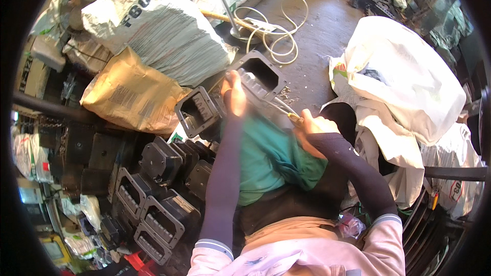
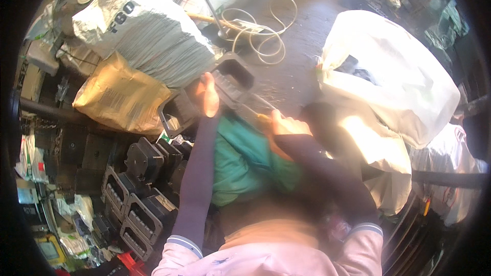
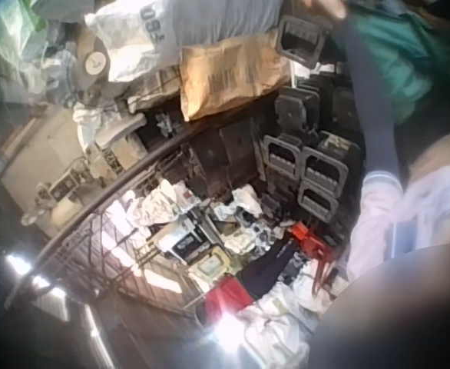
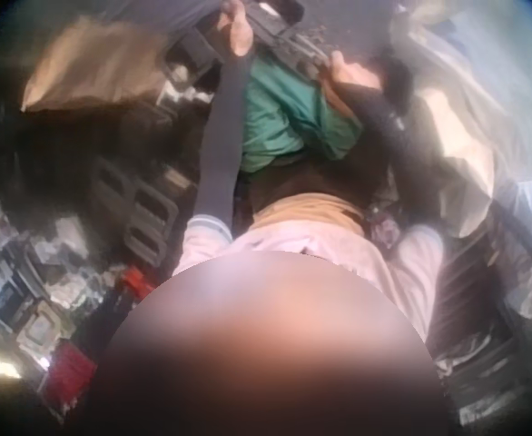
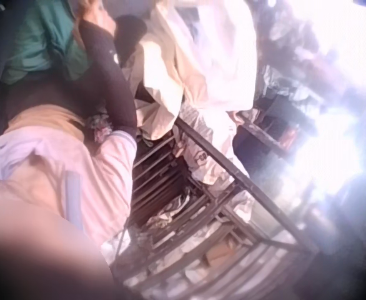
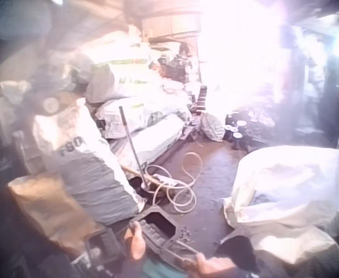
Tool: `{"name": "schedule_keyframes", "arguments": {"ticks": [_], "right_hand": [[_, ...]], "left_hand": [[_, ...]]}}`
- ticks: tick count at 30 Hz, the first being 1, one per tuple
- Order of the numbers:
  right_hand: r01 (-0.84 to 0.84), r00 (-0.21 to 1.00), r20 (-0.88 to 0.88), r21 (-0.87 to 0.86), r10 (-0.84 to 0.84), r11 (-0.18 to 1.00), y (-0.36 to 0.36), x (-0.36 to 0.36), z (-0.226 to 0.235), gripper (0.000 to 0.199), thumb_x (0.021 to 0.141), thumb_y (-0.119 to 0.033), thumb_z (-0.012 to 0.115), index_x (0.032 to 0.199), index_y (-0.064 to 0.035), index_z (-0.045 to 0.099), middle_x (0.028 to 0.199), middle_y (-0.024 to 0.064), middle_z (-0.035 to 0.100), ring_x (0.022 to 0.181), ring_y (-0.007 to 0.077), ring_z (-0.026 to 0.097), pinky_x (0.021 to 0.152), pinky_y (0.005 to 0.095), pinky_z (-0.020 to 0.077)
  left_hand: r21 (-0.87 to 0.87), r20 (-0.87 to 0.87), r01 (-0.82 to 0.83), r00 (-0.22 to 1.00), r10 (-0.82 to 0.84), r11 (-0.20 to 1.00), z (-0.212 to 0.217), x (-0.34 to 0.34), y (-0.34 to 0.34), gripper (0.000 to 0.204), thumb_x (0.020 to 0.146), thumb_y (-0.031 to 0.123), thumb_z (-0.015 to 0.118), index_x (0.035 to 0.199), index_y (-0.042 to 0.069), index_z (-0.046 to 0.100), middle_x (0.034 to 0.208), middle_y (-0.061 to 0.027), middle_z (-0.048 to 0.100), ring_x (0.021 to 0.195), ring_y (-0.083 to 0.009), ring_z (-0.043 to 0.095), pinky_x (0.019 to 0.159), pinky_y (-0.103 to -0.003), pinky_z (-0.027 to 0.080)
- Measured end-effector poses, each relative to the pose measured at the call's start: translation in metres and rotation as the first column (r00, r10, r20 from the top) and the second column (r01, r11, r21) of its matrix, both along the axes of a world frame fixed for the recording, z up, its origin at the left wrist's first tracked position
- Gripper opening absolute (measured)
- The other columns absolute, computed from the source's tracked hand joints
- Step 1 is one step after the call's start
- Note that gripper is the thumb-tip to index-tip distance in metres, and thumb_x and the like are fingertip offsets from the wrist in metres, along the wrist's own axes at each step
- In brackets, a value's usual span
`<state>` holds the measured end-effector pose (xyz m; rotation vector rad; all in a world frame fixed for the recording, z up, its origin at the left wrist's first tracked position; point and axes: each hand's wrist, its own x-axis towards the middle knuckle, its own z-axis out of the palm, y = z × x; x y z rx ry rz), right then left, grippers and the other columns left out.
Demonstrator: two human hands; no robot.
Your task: The person cleans several black plastic parts by wiping them with a green cloth and spraying them with a hose. The person handles the parts one at a time, wiping and spraying each before moving to the next.
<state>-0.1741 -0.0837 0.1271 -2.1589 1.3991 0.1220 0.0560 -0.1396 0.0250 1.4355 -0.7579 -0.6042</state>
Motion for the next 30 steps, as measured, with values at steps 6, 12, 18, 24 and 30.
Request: {"name": "schedule_keyframes", "arguments": {"ticks": [6, 12, 18, 24, 30], "right_hand": [[0.072, 0.985, 0.161, -0.077, -0.058, 0.994, -0.025, 0.024, -0.022, 0.038, 0.094, -0.034, 0.059, 0.114, -0.004, 0.047, 0.088, 0.0258, 0.068, 0.083, 0.0454, 0.066, 0.073, 0.0551, 0.0515], [0.031, 0.876, 0.476, -0.218, 0.079, 0.975, -0.075, 0.015, -0.064, 0.035, 0.095, -0.028, 0.063, 0.123, -0.0088, 0.054, 0.073, 0.009, 0.06, 0.058, 0.0202, 0.057, 0.052, 0.0348, 0.0468], [0.119, 0.857, 0.492, 0.096, -0.151, 0.988, -0.081, -0.019, -0.08, 0.031, 0.097, -0.029, 0.061, 0.116, -0.0069, 0.052, 0.061, -0.0014, 0.048, 0.046, 0.0098, 0.045, 0.042, 0.0278, 0.0388], [0.124, 0.969, 0.203, 0.087, -0.139, 0.989, -0.056, -0.042, -0.078, 0.032, 0.096, -0.024, 0.061, 0.121, -0.0061, 0.054, 0.065, 0.0025, 0.054, 0.049, 0.0125, 0.051, 0.045, 0.0301, 0.0433], [0.07, 0.989, 0.131, -0.064, -0.061, 0.995, -0.019, -0.033, -0.059, 0.036, 0.091, -0.025, 0.065, 0.119, -0.0047, 0.055, 0.082, 0.0166, 0.067, 0.071, 0.0317, 0.067, 0.066, 0.0416, 0.0523]], "left_hand": [[0.277, 0.114, 0.023, 0.992, -0.056, 0.961, 0.016, -0.01, 0.005, 0.055, 0.098, 0.054, 0.054, 0.095, 0.0, 0.061, 0.083, -0.0109, 0.064, 0.078, -0.0219, 0.059, 0.073, -0.04, 0.048], [0.067, -0.038, 0.17, 0.985, -0.168, 0.983, 0.009, -0.005, 0.005, 0.055, 0.096, 0.054, 0.057, 0.109, 0.002, 0.065, 0.098, -0.0148, 0.067, 0.096, -0.0238, 0.064, 0.087, -0.039, 0.049], [0.11, 0.045, 0.157, 0.986, -0.163, 0.981, -0.001, -0.005, 0.002, 0.052, 0.091, 0.047, 0.064, 0.125, 0.008, 0.062, 0.117, -0.0193, 0.06, 0.114, -0.032, 0.058, 0.099, -0.043, 0.044], [0.075, 0.017, -0.058, 0.998, 0.057, 0.996, -0.014, -0.006, -0.005, 0.062, 0.083, 0.056, 0.072, 0.12, 0.006, 0.065, 0.104, -0.0202, 0.062, 0.1, -0.0332, 0.064, 0.089, -0.044, 0.05], [-0.124, -0.279, -0.047, 0.96, 0.01, 0.991, -0.007, -0.006, -0.006, 0.032, 0.089, 0.022, 0.074, 0.113, 0.003, 0.065, 0.091, -0.0046, 0.067, 0.078, -0.0125, 0.061, 0.072, -0.03, 0.051]]}}
